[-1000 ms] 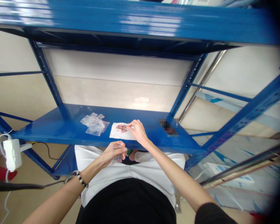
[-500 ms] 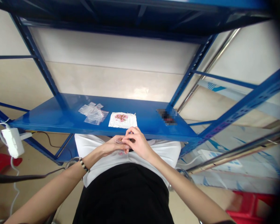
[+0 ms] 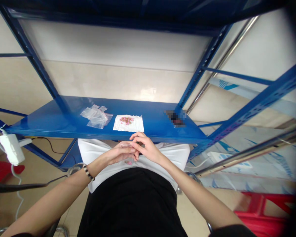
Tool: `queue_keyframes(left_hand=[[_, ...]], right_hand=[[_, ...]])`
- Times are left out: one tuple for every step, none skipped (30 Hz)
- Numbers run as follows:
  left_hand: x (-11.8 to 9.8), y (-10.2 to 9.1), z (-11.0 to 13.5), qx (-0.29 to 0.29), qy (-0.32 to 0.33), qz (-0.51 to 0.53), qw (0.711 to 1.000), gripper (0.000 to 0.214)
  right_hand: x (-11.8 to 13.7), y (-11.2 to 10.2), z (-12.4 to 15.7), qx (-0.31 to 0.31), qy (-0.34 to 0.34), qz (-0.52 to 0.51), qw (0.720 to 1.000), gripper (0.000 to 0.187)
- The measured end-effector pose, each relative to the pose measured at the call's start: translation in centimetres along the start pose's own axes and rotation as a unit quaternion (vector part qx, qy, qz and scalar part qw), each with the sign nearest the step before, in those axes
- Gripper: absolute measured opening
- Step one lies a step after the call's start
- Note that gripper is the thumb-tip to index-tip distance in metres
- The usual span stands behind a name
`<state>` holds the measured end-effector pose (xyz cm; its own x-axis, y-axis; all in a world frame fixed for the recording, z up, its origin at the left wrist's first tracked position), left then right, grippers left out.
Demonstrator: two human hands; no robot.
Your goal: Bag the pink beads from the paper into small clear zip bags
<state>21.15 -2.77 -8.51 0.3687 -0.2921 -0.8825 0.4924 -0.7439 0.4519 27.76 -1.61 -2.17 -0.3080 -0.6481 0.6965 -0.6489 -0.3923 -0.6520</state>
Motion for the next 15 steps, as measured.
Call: queue_keyframes(left_hand=[[0.0,-0.2,-0.1,-0.004,0.001,0.005,1.000,0.021],[0.0,-0.3,-0.3,-0.008,0.001,0.009,1.000,0.024],[0.0,-0.5,-0.4,-0.012,0.000,0.013,1.000,0.027],[0.1,-0.6,-0.4,-0.013,-0.003,0.013,1.000,0.030],[0.2,-0.7,-0.5,-0.013,-0.008,0.010,1.000,0.033],[0.3,-0.9,-0.5,-0.014,-0.014,0.002,1.000,0.036],[0.4,-1.0,-0.4,-0.018,-0.020,-0.012,1.000,0.038],[0.4,-1.3,-0.3,-0.028,-0.023,-0.029,0.999,0.041],[0.4,-1.6,-0.2,-0.043,-0.023,-0.051,0.997,0.044],[0.2,-2.1,0.0,-0.062,-0.021,-0.075,0.995,0.046],[0.0,-2.5,0.1,-0.085,-0.015,-0.100,0.991,0.046],[-0.4,-3.0,0.3,-0.109,-0.005,-0.124,0.986,0.046],[-0.8,-3.5,0.4,-0.133,0.008,-0.146,0.980,0.044],[-1.3,-3.9,0.6,-0.157,0.022,-0.166,0.973,0.041],[-1.8,-4.3,0.7,-0.178,0.036,-0.181,0.967,0.039]], right_hand=[[-0.3,-0.1,-0.1,-0.001,0.001,-0.012,1.000,0.029],[-0.6,-0.2,-0.2,-0.007,0.002,-0.020,1.000,0.029],[-1.0,-0.4,-0.2,-0.020,0.004,-0.025,0.999,0.028],[-1.3,-0.7,-0.2,-0.036,0.008,-0.026,0.999,0.027],[-1.7,-0.9,-0.1,-0.053,0.016,-0.025,0.998,0.026],[-2.1,-1.2,0.1,-0.070,0.026,-0.023,0.997,0.026],[-2.4,-1.3,0.3,-0.086,0.038,-0.020,0.995,0.026],[-2.7,-1.5,0.5,-0.099,0.049,-0.017,0.994,0.027],[-3.0,-1.6,0.7,-0.109,0.059,-0.015,0.992,0.027],[-3.1,-1.6,0.9,-0.114,0.065,-0.015,0.991,0.027],[-3.3,-1.6,0.9,-0.114,0.068,-0.017,0.991,0.027],[-3.4,-1.5,0.9,-0.109,0.069,-0.022,0.991,0.027],[-3.5,-1.3,0.9,-0.101,0.068,-0.030,0.992,0.027],[-3.6,-1.0,0.8,-0.092,0.066,-0.040,0.993,0.027],[-3.7,-0.9,0.7,-0.086,0.063,-0.055,0.993,0.026]])
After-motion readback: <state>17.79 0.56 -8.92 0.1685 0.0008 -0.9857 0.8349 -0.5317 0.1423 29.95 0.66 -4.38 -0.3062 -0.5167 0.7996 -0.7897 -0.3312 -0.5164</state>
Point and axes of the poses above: each hand's wrist, its own z-axis away from the middle knuckle, its own y-axis out of the palm, x = y × z, the point moved 9 cm from there along -z, towards the middle knuckle, and after that the axes turned 10 degrees about x, right-handed, at the moved point
